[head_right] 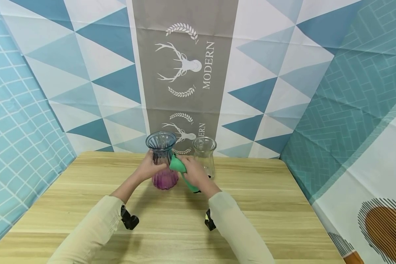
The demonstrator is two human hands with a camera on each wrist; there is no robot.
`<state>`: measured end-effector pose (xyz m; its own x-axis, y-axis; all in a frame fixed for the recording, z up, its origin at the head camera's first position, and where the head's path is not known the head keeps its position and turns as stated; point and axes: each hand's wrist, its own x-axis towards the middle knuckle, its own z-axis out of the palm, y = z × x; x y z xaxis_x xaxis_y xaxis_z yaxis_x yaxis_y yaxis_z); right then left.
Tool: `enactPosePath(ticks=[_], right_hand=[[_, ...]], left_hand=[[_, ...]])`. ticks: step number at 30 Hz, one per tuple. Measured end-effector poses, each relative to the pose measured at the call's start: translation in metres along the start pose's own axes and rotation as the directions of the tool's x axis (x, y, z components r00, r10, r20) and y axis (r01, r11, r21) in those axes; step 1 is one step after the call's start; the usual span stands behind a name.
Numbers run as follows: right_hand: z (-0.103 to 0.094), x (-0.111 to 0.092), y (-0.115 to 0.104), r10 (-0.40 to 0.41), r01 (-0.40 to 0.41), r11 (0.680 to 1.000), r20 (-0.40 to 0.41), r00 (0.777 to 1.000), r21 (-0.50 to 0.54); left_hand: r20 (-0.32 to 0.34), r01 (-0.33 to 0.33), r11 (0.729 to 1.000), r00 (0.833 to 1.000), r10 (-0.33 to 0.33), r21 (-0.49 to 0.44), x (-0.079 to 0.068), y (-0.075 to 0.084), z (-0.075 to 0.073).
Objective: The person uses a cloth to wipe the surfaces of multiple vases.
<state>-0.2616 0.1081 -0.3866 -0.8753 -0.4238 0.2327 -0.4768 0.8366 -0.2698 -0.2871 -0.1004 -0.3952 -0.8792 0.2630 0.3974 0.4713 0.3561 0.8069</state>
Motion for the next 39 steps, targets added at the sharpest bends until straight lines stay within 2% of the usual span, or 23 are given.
enactPosePath(ticks=[4,6,7,11,21,25,30,34,39], right_hand=[[0.004,-0.002,0.001,0.006,-0.006,1.000,0.018,1.000,-0.010],[0.006,-0.004,0.001,0.013,-0.012,1.000,0.033,0.999,-0.010],[0.007,-0.004,0.001,0.018,-0.017,1.000,0.043,0.999,-0.008],[0.012,-0.007,0.003,0.030,-0.029,0.999,0.074,0.997,-0.018],[0.025,-0.016,0.008,0.000,0.025,0.988,0.166,0.986,-0.151],[0.029,-0.018,0.008,-0.008,0.040,0.986,0.191,0.982,-0.164],[0.033,-0.019,0.010,-0.008,0.040,0.988,0.209,0.978,-0.152],[0.032,-0.020,0.013,-0.011,0.032,0.994,0.202,0.979,-0.101],[0.023,-0.020,0.016,-0.010,0.011,1.000,0.164,0.986,-0.007]], left_hand=[[-0.001,-0.010,1.000,1.000,0.010,-0.006,-0.007,0.024,-0.004],[0.004,-0.006,1.000,1.000,0.006,0.004,-0.007,0.025,-0.004],[0.005,-0.003,1.000,1.000,0.003,0.010,-0.007,0.025,-0.004],[0.004,0.022,0.999,1.000,-0.023,0.030,-0.001,0.002,-0.001],[0.010,0.079,0.995,0.997,-0.079,0.067,-0.003,0.003,-0.002],[0.014,0.084,0.995,0.996,-0.085,0.061,-0.003,0.003,-0.002],[0.016,0.078,0.996,0.997,-0.079,0.043,-0.003,0.002,-0.001],[0.012,0.071,0.997,0.997,-0.072,0.039,-0.002,0.001,-0.001],[0.009,0.092,0.994,0.996,-0.093,0.056,-0.003,0.002,-0.002]])
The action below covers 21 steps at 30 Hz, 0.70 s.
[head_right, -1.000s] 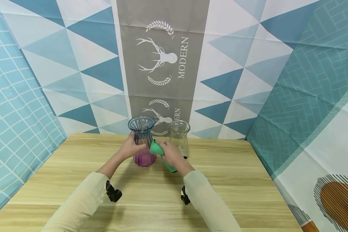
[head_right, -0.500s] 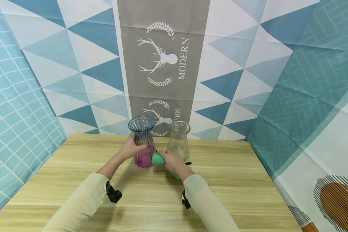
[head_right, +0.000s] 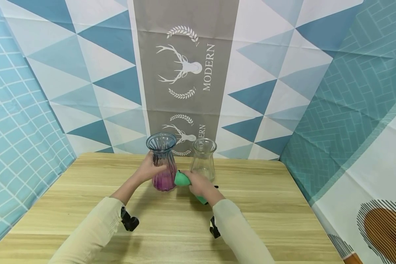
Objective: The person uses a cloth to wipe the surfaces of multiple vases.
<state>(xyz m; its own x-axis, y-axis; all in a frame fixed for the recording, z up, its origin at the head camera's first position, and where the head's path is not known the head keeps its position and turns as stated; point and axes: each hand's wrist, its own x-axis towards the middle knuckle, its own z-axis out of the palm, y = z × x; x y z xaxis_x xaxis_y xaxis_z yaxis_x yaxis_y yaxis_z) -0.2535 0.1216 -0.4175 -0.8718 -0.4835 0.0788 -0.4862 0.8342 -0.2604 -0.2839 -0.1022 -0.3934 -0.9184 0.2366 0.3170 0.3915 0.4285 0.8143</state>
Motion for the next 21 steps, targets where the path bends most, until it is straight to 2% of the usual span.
enactPosePath(ticks=[5,14,21], right_hand=[[-0.011,-0.001,-0.002,0.007,-0.003,0.998,-0.065,0.998,0.064],[-0.024,0.004,-0.008,-0.013,0.024,0.998,-0.188,0.982,0.057],[-0.033,0.007,-0.012,0.025,0.006,0.993,-0.251,0.968,0.121]], left_hand=[[-0.001,-0.008,1.000,1.000,0.008,-0.010,-0.001,0.002,0.000],[0.008,-0.010,1.000,1.000,0.010,0.009,-0.001,0.000,-0.001],[0.003,0.002,1.000,1.000,-0.002,0.014,-0.001,0.001,-0.001]])
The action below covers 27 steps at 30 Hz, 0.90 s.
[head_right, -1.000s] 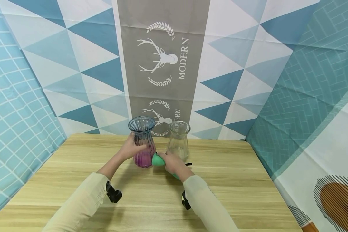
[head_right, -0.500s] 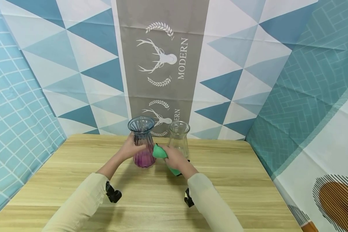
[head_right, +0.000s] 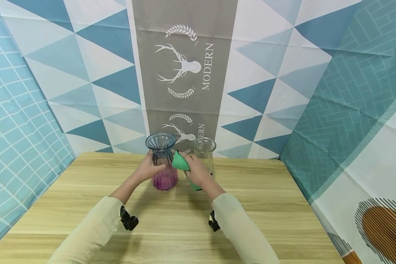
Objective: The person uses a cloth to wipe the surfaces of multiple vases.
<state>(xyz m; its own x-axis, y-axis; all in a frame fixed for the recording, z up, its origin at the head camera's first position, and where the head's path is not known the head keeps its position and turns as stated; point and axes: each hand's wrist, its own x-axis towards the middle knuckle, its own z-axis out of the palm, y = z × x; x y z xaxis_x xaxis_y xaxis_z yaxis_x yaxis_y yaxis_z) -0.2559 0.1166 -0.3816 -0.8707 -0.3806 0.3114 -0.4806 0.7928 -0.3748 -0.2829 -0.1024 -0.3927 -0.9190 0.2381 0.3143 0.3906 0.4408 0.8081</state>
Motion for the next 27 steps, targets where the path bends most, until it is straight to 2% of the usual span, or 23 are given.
enactPosePath(ticks=[5,10,16,27], right_hand=[[-0.003,0.001,-0.007,0.005,-0.005,1.000,-0.020,1.000,0.005],[-0.003,0.001,-0.014,-0.008,0.006,0.999,-0.040,0.999,-0.045],[0.001,0.002,-0.013,-0.059,0.053,0.990,-0.045,0.997,-0.131],[0.010,-0.003,-0.009,-0.053,0.058,0.989,0.043,0.998,-0.137]], left_hand=[[0.002,-0.005,1.000,1.000,0.005,-0.005,0.000,-0.001,-0.001],[0.005,-0.012,1.000,1.000,0.012,-0.004,0.001,-0.002,-0.001],[-0.002,-0.013,1.000,1.000,0.013,0.000,0.002,-0.003,0.000],[-0.001,-0.030,0.999,1.000,0.030,-0.044,0.002,-0.004,0.001]])
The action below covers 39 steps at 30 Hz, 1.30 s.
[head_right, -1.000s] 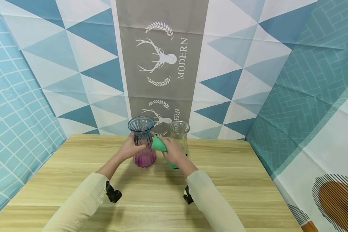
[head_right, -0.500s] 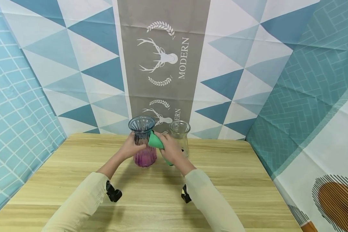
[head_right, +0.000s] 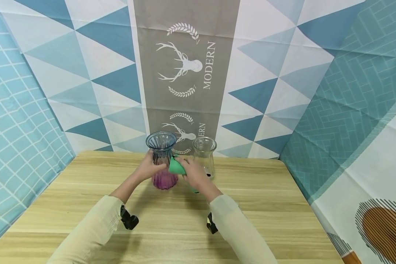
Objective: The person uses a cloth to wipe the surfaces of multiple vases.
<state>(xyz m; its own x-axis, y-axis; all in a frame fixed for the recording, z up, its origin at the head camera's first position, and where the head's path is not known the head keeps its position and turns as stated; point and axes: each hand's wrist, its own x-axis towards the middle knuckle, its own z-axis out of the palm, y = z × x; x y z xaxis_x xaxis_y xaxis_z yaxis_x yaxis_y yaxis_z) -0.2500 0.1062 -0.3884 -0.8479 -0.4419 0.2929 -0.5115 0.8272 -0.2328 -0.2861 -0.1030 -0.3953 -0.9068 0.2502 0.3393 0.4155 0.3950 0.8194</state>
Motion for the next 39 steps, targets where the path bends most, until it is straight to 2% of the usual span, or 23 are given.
enactPosePath(ticks=[7,21,28,39], right_hand=[[0.013,-0.005,0.005,0.027,-0.028,1.000,0.067,0.997,0.003],[0.028,-0.014,0.012,-0.015,0.025,0.997,0.132,0.991,-0.075],[0.034,-0.016,0.012,-0.016,0.033,0.995,0.180,0.983,-0.094],[0.036,-0.020,0.008,0.031,-0.001,0.993,0.262,0.965,-0.115]], left_hand=[[0.006,0.013,1.000,1.000,-0.013,0.003,0.000,-0.001,-0.001],[0.005,0.060,0.997,0.998,-0.060,0.047,-0.001,0.001,0.000],[0.008,0.040,0.999,0.999,-0.040,0.015,-0.001,0.002,-0.001],[0.007,0.037,0.999,0.999,-0.037,-0.001,-0.002,0.002,-0.001]])
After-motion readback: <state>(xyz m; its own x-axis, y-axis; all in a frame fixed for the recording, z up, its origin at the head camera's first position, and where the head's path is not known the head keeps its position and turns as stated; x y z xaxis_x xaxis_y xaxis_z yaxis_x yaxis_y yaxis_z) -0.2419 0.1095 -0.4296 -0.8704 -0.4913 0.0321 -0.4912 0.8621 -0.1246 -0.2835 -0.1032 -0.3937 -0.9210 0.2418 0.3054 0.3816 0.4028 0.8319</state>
